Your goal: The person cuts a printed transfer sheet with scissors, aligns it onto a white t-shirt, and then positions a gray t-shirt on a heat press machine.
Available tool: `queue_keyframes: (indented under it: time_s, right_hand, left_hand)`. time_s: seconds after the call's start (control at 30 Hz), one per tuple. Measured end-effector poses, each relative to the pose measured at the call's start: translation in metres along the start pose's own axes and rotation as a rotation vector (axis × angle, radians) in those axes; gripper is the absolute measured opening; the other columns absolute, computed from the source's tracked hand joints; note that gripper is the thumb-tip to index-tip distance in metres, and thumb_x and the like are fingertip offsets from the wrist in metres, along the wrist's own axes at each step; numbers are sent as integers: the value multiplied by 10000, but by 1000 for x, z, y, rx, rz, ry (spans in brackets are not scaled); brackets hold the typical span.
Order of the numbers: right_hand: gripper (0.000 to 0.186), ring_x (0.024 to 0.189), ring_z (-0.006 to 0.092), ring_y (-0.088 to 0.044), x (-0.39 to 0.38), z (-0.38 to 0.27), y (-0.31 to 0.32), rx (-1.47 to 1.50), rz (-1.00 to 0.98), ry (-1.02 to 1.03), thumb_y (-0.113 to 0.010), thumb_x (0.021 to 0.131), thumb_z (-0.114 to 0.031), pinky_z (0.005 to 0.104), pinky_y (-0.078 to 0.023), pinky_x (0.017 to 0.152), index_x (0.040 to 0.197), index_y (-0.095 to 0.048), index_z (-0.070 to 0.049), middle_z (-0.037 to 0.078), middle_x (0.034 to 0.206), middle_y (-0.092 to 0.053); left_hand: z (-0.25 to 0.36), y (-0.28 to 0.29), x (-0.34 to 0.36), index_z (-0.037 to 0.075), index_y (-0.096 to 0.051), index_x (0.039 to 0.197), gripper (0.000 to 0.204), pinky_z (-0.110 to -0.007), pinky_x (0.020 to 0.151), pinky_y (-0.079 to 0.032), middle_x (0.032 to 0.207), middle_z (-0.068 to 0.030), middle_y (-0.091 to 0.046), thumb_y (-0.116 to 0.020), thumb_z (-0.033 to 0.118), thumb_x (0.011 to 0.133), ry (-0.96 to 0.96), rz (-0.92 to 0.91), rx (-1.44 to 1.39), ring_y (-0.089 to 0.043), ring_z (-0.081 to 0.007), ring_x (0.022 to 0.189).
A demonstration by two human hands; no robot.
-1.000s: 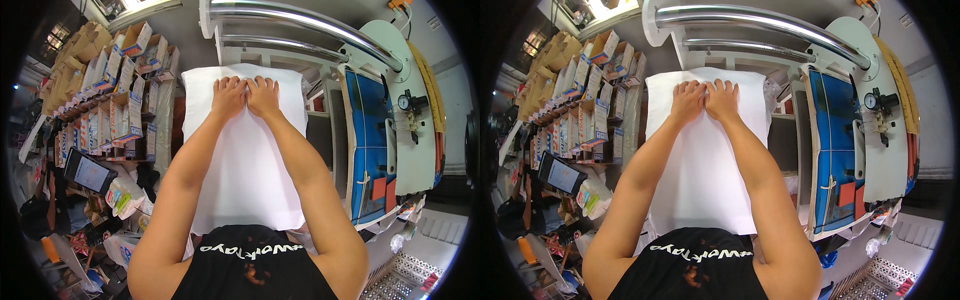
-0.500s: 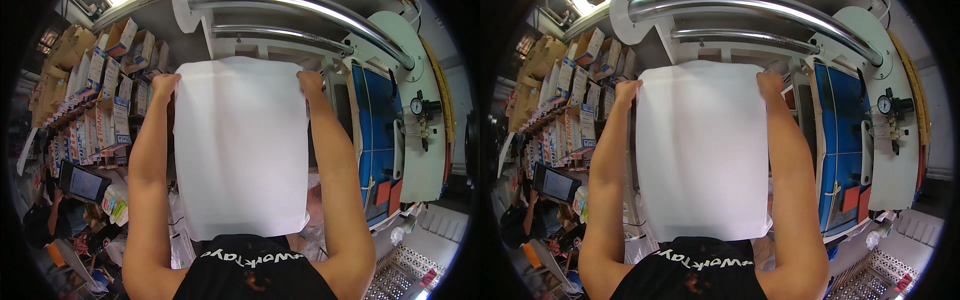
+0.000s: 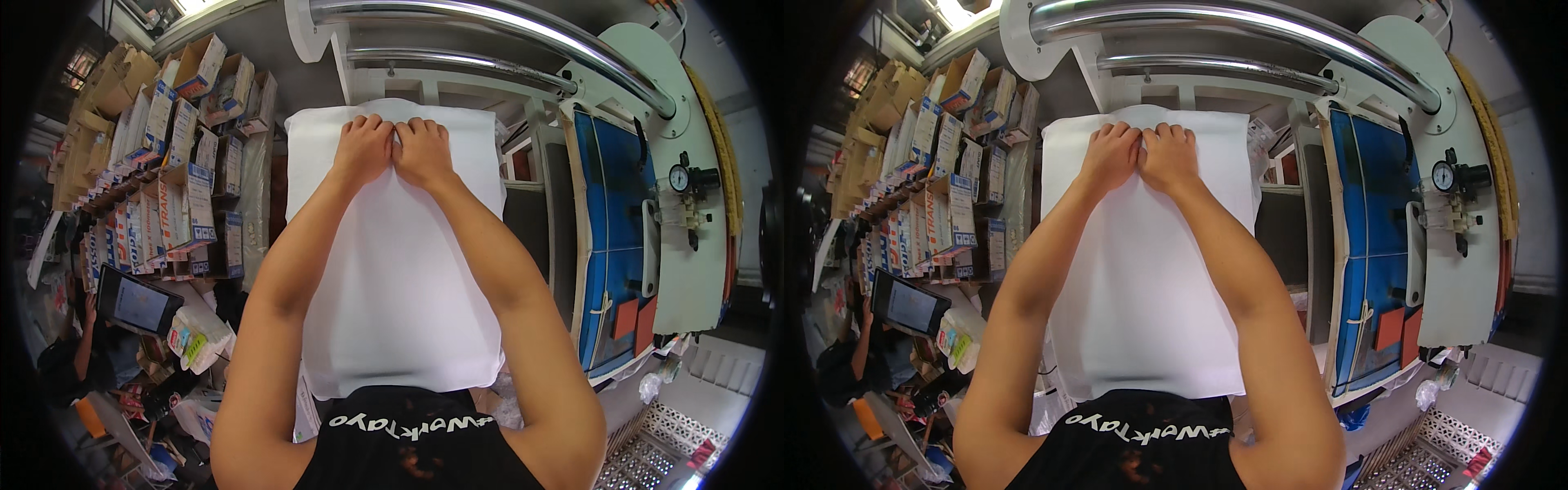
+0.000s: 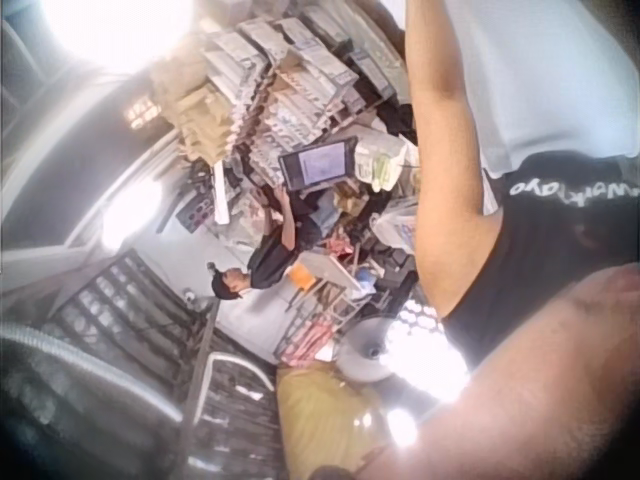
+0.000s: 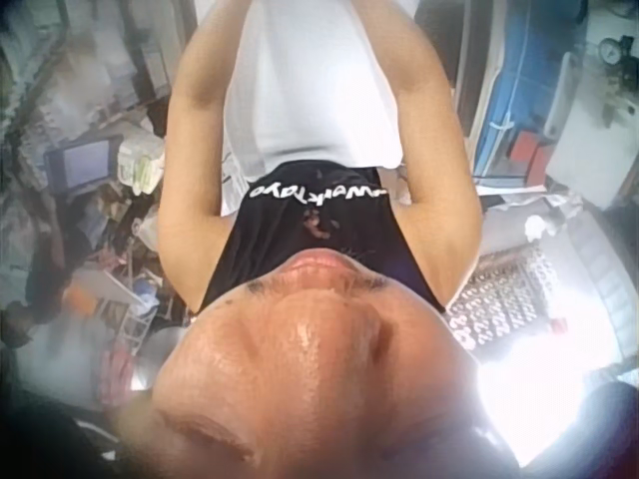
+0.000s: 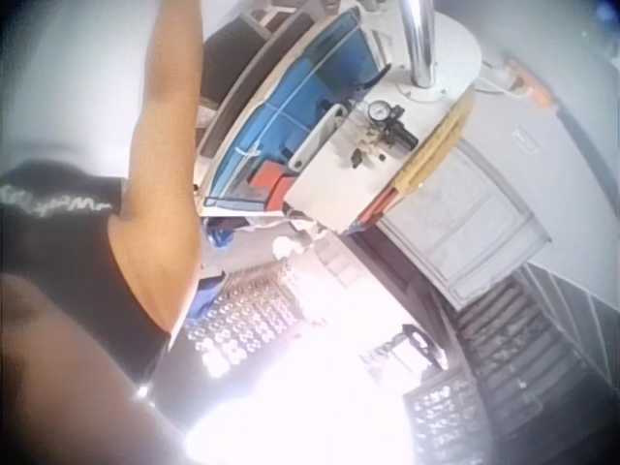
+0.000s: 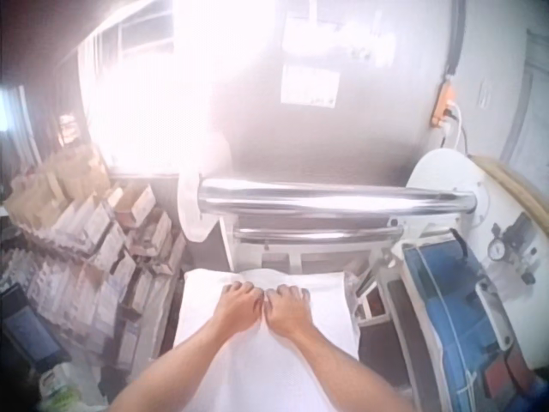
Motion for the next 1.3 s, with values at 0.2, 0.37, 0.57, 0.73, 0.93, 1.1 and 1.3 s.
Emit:
queue_keyframes:
  time_s: [0.2,0.37,0.57,0.73,0.93,1.1,1.3]
  right_hand:
    - [373,1139,321,-575,-2,78,41,-241,-26,-207,-524,941,-374,508,-411,980,1118,-663,-76,136,1163,-645]
    - [331,980,283,-658,-68,188,-4,1285,-46,-970,-608,963,-323,420,-523,867,1119,-657,-35,109,1081,-699]
    - [258,869,162,-631,-86,203,-14,1435,246,-935,-695,934,-192,291,-516,788,1114,-656,-11,59,952,-674]
    - [244,880,129,-563,-87,193,-14,1251,396,-933,-683,949,-232,287,-472,803,1051,-678,-10,33,965,-644]
    - [239,859,135,-575,-86,199,-15,1177,509,-926,-670,960,-238,298,-480,777,986,-668,-1,53,958,-663]
    - [294,795,164,-602,-84,192,-9,753,378,-940,-700,921,-281,334,-493,747,950,-683,10,84,863,-684]
    - [283,888,267,-655,-88,180,7,738,71,-937,-637,929,-273,391,-506,774,1035,-681,-14,137,972,-697]
  left_hand:
    - [-93,29,-9,65,-684,1028,190,-467,900,-476,1059,-142,-683,-583,156,896,29,11,-157,-614,-368,1028]
    - [-166,42,-91,-28,-604,1222,389,-370,887,-525,1071,-114,-700,-500,297,1036,1128,-32,-1178,-658,-228,1029]
    - [-150,1,-115,-6,-663,1152,295,-291,741,-534,968,-62,-712,-569,236,1013,1049,117,-1315,-661,-141,819]
    - [-169,16,-122,-29,-695,1028,277,-268,725,-479,888,-48,-692,-624,235,982,890,425,-772,-591,-109,807]
    - [-155,29,-113,-47,-693,978,280,-286,737,-481,857,-58,-692,-630,226,974,788,487,-734,-591,-120,788]
    - [-153,25,-116,-27,-700,1000,256,-283,735,-483,859,-47,-695,-662,222,951,798,418,-697,-603,-119,783]
    - [-158,14,-124,-33,-662,1144,345,-343,821,-519,995,-141,-709,-699,190,883,803,281,-483,-666,-231,895]
Point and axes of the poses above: each hand's wrist, its own x-axis towards the middle knuckle, its own y-axis out of the back of the hand, z = x × y, the point moved 2 cm from there along x, towards the middle knuckle
